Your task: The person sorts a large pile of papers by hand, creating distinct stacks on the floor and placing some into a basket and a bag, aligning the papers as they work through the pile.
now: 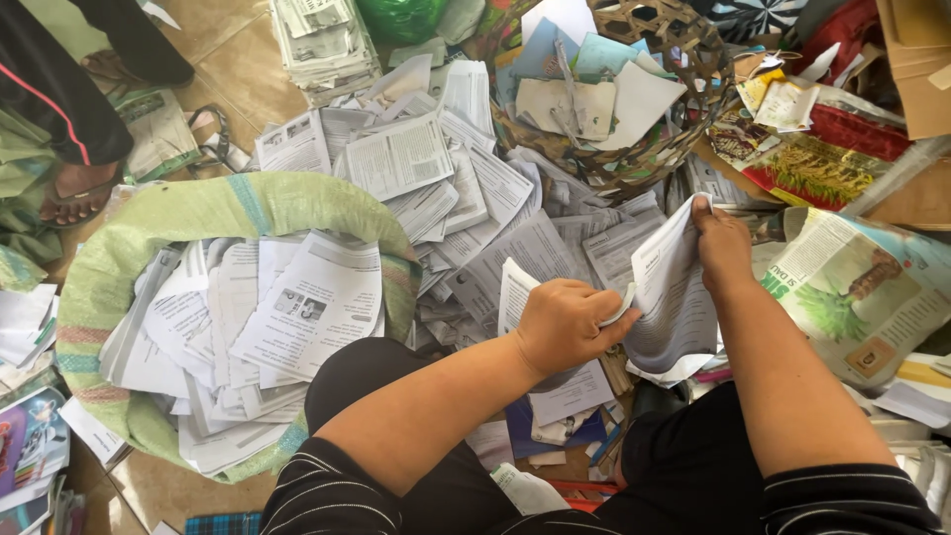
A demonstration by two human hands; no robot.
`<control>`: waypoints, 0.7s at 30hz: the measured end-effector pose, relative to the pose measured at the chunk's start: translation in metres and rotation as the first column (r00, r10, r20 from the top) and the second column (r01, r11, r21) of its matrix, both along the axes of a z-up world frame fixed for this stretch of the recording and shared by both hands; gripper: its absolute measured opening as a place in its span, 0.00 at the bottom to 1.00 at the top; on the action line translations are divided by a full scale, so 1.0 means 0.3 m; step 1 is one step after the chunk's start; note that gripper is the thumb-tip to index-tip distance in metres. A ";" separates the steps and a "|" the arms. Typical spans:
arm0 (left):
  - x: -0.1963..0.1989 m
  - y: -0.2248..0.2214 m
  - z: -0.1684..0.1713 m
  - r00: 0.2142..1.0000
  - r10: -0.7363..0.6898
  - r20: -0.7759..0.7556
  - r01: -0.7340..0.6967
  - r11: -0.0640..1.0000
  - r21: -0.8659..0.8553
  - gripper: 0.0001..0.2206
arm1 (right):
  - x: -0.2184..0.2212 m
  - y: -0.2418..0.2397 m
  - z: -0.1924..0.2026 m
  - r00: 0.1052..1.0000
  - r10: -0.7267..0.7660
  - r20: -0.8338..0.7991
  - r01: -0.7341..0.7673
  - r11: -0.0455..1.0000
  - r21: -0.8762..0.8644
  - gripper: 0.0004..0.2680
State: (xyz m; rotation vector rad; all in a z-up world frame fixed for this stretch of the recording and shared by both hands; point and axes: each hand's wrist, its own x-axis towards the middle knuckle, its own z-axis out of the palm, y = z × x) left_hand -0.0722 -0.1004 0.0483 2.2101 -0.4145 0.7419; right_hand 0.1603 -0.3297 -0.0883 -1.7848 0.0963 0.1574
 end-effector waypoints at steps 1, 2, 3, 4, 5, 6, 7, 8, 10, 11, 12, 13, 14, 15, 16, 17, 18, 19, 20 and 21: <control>0.000 0.000 0.002 1.000 -0.005 0.000 0.005 1.000 0.000 0.17 | -0.007 0.003 0.011 1.000 -0.005 0.000 0.005 1.000 0.000 0.16; -0.001 0.000 0.004 1.000 -0.003 0.009 0.003 1.000 -0.002 0.17 | -0.014 0.007 0.022 1.000 -0.001 0.015 0.001 0.999 -0.033 0.16; -0.001 0.000 0.006 1.000 0.000 0.018 0.000 1.000 -0.003 0.17 | -0.019 0.012 0.034 1.000 0.006 0.031 -0.004 0.998 -0.066 0.16; -0.001 0.000 0.006 1.000 -0.003 0.019 0.003 1.000 -0.004 0.17 | -0.022 0.012 0.034 0.999 0.002 0.032 0.000 0.998 -0.066 0.16; -0.002 0.001 0.006 1.000 -0.004 0.021 0.004 1.000 -0.003 0.17 | -0.024 0.015 0.034 1.000 0.008 0.019 -0.007 1.000 -0.029 0.16; -0.003 0.003 0.006 1.000 -0.005 0.022 0.005 1.000 -0.003 0.17 | -0.027 0.018 0.033 1.000 0.014 0.007 -0.014 1.000 0.009 0.16; -0.004 0.003 0.008 1.000 -0.008 0.023 0.008 1.000 -0.002 0.17 | -0.024 0.016 0.023 1.000 0.011 0.007 -0.011 1.000 0.009 0.16; -0.005 0.004 0.010 1.000 -0.017 0.027 0.017 1.000 0.000 0.17 | -0.021 0.014 0.013 1.000 0.024 0.013 -0.024 0.999 0.040 0.16; -0.006 0.005 0.014 0.999 -0.027 0.032 0.027 1.000 0.003 0.17 | -0.020 0.018 0.012 0.999 0.034 0.020 -0.035 0.997 0.070 0.15; -0.006 0.006 0.014 0.999 -0.032 0.034 0.032 0.999 0.003 0.17 | -0.024 0.025 0.021 1.000 0.009 -0.011 -0.008 0.997 0.080 0.15; -0.007 0.006 0.015 0.999 -0.038 0.036 0.037 0.999 0.003 0.17 | -0.028 0.031 0.030 0.999 -0.016 -0.041 0.019 0.996 0.089 0.15; -0.007 0.007 0.017 0.999 -0.039 0.036 0.039 0.999 0.003 0.17 | -0.028 0.032 0.032 0.999 -0.017 -0.041 0.021 0.996 0.089 0.15; -0.007 0.007 0.019 0.999 -0.047 0.021 0.047 0.999 -0.001 0.17 | -0.028 0.033 0.034 0.999 -0.018 -0.040 0.021 0.996 0.084 0.15; -0.008 0.007 0.021 0.998 -0.055 0.005 0.055 0.998 -0.005 0.17 | -0.029 0.034 0.035 0.999 -0.019 -0.040 0.022 0.997 0.079 0.15; -0.009 0.006 0.024 0.998 -0.057 0.005 0.057 0.998 -0.005 0.17 | -0.028 0.032 0.034 0.999 -0.020 -0.040 0.023 0.997 0.079 0.15; -0.012 0.005 0.028 0.998 -0.056 0.010 0.056 0.998 -0.002 0.17 | -0.029 0.032 0.032 0.999 -0.015 -0.034 0.018 0.996 0.084 0.15; -0.015 0.005 0.031 0.998 -0.055 0.015 0.055 0.998 0.001 0.17 | -0.029 0.032 0.030 1.000 -0.010 -0.028 0.012 0.996 0.088 0.16; -0.016 0.005 0.033 0.998 -0.055 0.015 0.055 0.998 0.001 0.17 | -0.029 0.033 0.030 1.000 -0.009 -0.028 0.012 0.996 0.088 0.16; -0.016 0.006 0.034 0.998 -0.055 0.021 0.055 0.998 0.005 0.17 | -0.029 0.034 0.031 1.000 -0.009 -0.027 0.011 0.996 0.085 0.16; -0.016 0.005 0.035 0.998 -0.056 0.028 0.056 0.998 0.007 0.17 | -0.031 0.032 0.031 1.000 -0.010 -0.025 0.012 0.997 0.080 0.16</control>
